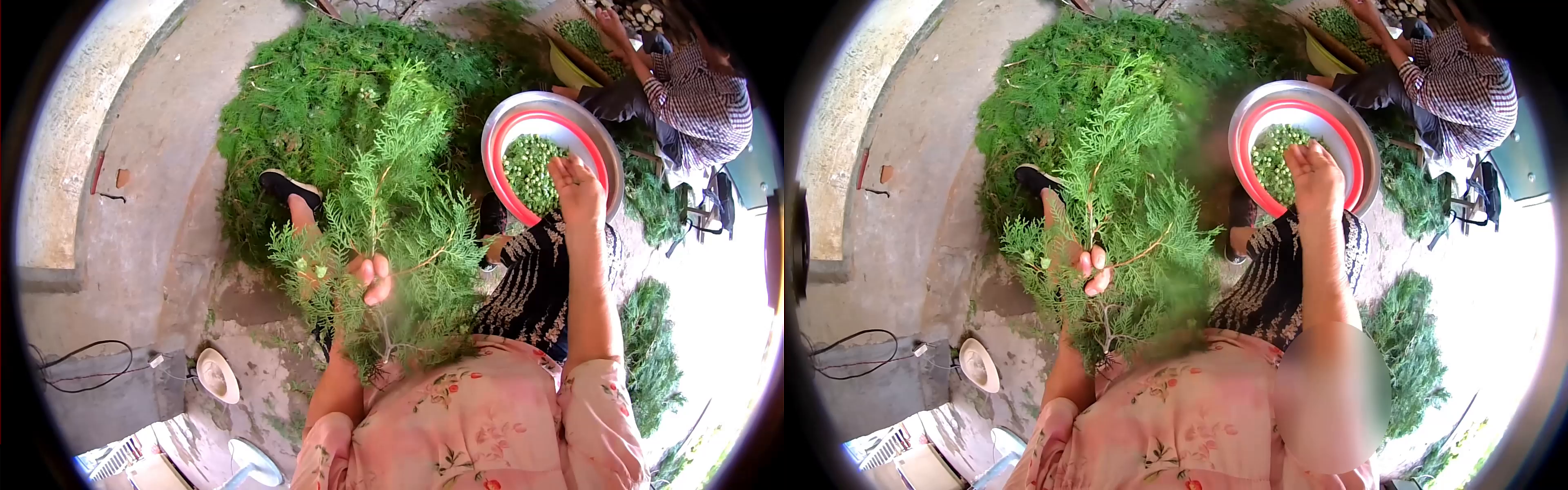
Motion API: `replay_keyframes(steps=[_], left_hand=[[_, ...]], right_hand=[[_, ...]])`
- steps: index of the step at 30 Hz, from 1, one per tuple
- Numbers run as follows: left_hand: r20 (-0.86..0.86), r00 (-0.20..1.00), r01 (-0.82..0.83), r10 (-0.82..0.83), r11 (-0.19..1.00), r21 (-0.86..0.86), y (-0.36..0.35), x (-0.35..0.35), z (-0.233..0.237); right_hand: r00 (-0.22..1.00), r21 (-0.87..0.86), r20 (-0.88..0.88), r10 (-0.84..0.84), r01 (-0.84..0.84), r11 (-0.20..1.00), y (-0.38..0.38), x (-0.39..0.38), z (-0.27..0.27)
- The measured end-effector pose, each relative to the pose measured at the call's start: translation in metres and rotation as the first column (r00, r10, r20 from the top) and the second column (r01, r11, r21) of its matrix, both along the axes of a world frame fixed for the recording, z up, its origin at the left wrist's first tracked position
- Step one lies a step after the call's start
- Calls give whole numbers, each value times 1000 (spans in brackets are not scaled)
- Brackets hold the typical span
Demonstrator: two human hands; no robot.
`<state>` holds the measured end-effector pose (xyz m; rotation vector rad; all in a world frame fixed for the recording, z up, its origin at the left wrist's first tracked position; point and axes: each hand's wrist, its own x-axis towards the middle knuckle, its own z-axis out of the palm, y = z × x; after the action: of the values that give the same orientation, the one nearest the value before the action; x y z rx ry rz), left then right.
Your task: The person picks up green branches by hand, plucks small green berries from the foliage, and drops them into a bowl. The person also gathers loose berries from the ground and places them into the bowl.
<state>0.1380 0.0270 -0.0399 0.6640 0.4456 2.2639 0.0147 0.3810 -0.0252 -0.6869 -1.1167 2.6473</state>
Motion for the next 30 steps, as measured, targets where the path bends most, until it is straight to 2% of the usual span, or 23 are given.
replay_keyframes(steps=[1,3,5,7,9,11,12,13,15,16,18,20,22,23,24,25,27,28,29,30], left_hand=[[22,999,40,-41,999,33,-3,0,-7],[114,991,66,-74,995,78,-5,2,-11],[303,953,-28,7,998,63,-4,15,-8],[321,947,-32,14,998,51,-8,19,-20],[120,985,114,-122,991,76,-17,13,-57],[-45,989,142,-139,986,90,-2,-4,-26],[-127,982,155,-142,983,95,4,-8,-15],[-107,980,180,-169,977,111,3,-6,-34],[-70,973,229,-221,963,142,-5,3,-86],[-97,982,172,-161,978,116,-1,1,-65],[-153,987,54,-44,997,62,6,-2,-22],[-94,993,76,-77,997,-15,15,0,-8],[-54,998,-17,9,989,-145,21,1,18],[-50,998,-43,36,990,-131,22,2,16],[-45,997,-69,64,991,-117,23,3,14],[-41,995,-95,92,990,-104,24,4,13],[52,974,-206,219,961,-184,24,12,15],[113,952,-253,286,938,-237,24,16,15],[167,921,-295,353,910,-292,24,21,14],[282,891,-296,356,926,-233,34,23,22]], right_hand=[[988,78,-92,121,-114,990,-17,10,14],[963,245,-69,260,-236,940,-51,24,39],[876,296,-96,472,-428,854,-72,38,50],[788,293,-135,601,-547,784,-88,45,54],[713,368,-129,689,-611,701,-103,50,57],[582,477,-5,813,-713,513,-114,52,62],[524,464,-32,851,-746,478,-121,53,62],[464,458,-70,883,-772,441,-127,53,53],[375,398,-20,927,-847,352,-135,54,51],[289,401,26,957,-880,255,-134,54,60],[139,278,54,989,-953,119,-133,54,67],[48,185,106,993,-982,27,-136,54,59],[16,151,40,999,-988,10,-139,53,53],[1,136,6,1000,-991,0,-139,54,53],[66,49,-148,987,-996,74,-141,57,65],[145,126,-59,988,-980,151,-143,59,62],[316,297,95,944,-914,276,-147,64,53],[382,305,-12,924,-878,368,-149,69,53],[480,387,-77,874,-793,470,-156,74,41],[553,364,-122,824,-748,555,-162,77,35]])
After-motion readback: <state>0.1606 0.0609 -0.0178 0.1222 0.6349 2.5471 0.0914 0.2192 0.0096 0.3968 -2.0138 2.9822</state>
